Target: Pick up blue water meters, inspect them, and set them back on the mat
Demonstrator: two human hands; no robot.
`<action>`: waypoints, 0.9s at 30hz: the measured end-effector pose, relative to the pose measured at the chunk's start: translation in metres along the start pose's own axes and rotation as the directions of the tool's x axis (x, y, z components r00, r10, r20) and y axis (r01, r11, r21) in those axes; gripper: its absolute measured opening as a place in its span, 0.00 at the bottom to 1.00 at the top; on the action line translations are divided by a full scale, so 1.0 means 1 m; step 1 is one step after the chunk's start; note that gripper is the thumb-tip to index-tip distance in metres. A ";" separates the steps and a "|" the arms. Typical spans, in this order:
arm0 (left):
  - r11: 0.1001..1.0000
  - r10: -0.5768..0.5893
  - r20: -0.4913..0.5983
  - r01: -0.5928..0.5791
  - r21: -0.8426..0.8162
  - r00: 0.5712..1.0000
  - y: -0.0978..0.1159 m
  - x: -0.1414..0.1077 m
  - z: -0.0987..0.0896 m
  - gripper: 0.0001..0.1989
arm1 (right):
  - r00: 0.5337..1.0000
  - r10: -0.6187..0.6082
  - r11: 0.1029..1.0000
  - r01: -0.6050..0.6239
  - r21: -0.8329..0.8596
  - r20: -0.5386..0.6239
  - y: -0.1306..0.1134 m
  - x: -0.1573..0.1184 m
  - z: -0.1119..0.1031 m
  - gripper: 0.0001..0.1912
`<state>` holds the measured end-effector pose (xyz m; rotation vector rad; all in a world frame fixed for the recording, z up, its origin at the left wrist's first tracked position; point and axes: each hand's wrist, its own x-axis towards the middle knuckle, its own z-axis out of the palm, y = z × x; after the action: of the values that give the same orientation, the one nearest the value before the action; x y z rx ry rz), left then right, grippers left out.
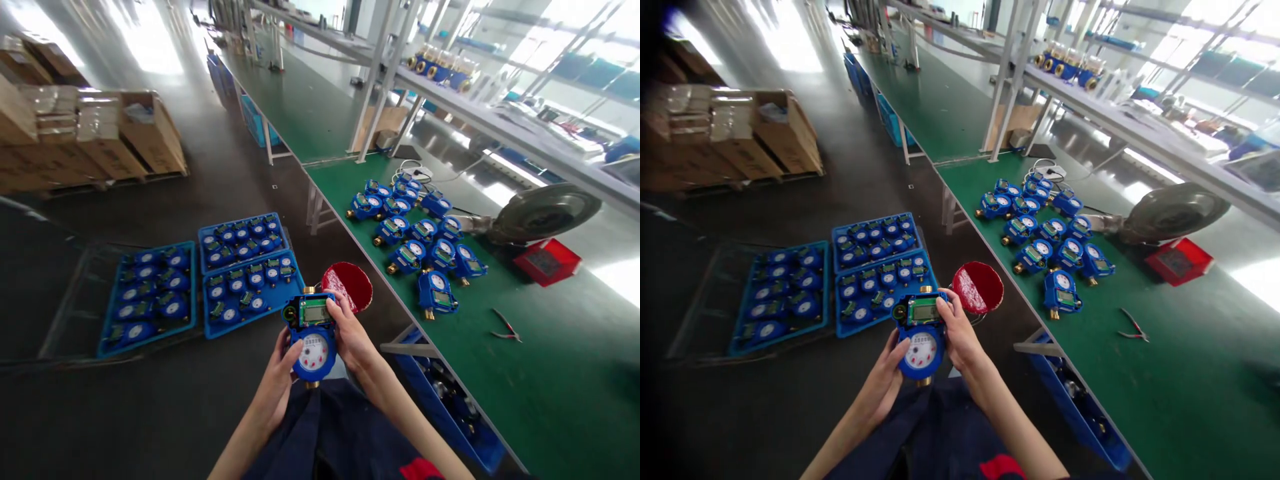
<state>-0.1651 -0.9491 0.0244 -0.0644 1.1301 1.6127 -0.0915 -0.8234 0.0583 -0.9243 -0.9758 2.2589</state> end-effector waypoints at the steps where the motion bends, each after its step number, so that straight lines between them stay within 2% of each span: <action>1: 1.000 0.010 -0.014 -0.010 -0.006 1.000 0.003 0.000 -0.002 0.32 | 1.000 0.009 1.000 -0.009 -0.008 0.015 -0.001 0.002 0.004 0.18; 6: 0.998 0.038 -0.049 -0.040 -0.048 0.998 0.014 0.003 0.001 0.32 | 0.999 0.020 0.999 -0.018 -0.038 0.048 -0.009 0.014 0.016 0.18; 11: 0.995 0.038 -0.071 -0.044 -0.086 0.997 0.019 0.018 0.017 0.29 | 0.998 0.028 0.998 -0.024 -0.060 0.059 -0.026 0.031 0.012 0.17; 16: 0.991 0.071 -0.082 -0.080 -0.112 0.994 0.021 0.039 0.044 0.30 | 0.997 0.054 0.997 -0.050 -0.056 0.059 -0.050 0.052 -0.002 0.18; 27: 0.989 0.104 -0.167 -0.120 -0.088 0.980 0.018 0.095 0.110 0.33 | 0.979 0.157 0.987 -0.152 -0.047 0.132 -0.107 0.116 -0.047 0.21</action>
<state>-0.1622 -0.8039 0.0412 -0.2026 1.1961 1.7894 -0.1114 -0.6607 0.0723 -0.8995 -1.0391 2.4688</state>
